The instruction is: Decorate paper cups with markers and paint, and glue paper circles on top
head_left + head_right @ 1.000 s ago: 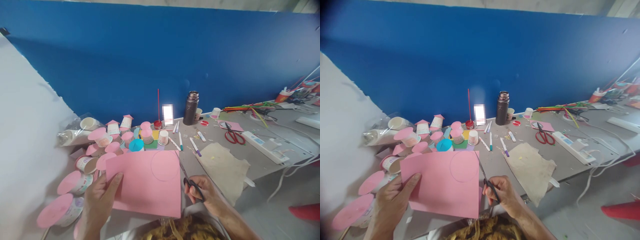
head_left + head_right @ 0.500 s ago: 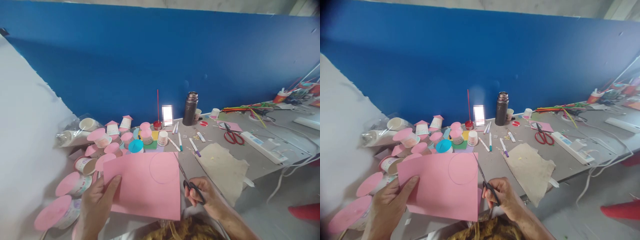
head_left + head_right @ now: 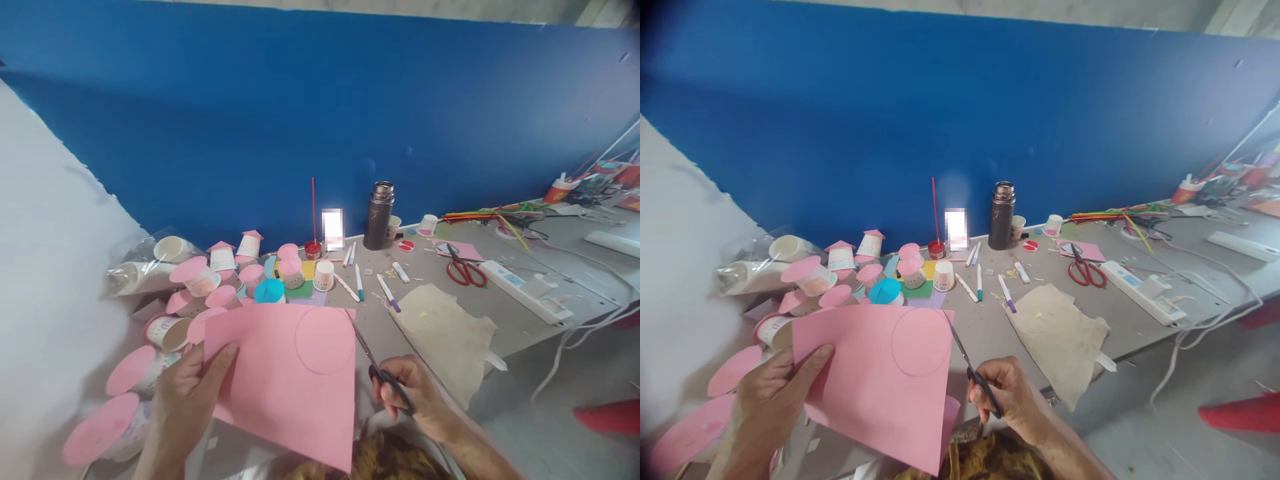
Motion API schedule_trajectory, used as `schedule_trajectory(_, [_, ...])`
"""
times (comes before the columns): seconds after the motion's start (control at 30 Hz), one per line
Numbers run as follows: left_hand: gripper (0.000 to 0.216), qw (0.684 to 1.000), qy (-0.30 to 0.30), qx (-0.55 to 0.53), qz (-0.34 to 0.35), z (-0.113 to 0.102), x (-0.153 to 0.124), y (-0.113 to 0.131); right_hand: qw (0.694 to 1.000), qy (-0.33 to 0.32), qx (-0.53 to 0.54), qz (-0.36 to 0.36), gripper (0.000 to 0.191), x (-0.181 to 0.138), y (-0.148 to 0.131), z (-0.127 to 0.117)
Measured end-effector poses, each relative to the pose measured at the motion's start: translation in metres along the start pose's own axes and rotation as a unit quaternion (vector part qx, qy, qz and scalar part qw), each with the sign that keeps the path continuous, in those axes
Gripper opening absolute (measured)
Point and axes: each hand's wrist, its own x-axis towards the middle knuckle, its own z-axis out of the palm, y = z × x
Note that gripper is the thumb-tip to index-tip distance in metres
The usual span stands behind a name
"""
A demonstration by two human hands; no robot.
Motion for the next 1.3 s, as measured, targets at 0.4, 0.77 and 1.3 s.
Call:
schedule_trajectory(0.4, [0.031,1.000,-0.011,-0.010,0.016,0.005,0.002,0.008,1.000,0.002,0.005,0.019,0.075,-0.004,-0.004,-0.005])
schedule_trajectory(0.77, [0.032,0.999,-0.020,0.012,0.026,-0.002,0.003,0.011,1.000,-0.007,-0.001,0.007,0.072,-0.006,-0.002,-0.007])
schedule_trajectory(1.3, [0.033,0.999,-0.020,-0.022,0.020,-0.002,0.002,0.011,1.000,-0.011,0.010,-0.005,0.070,-0.004,-0.004,-0.006])
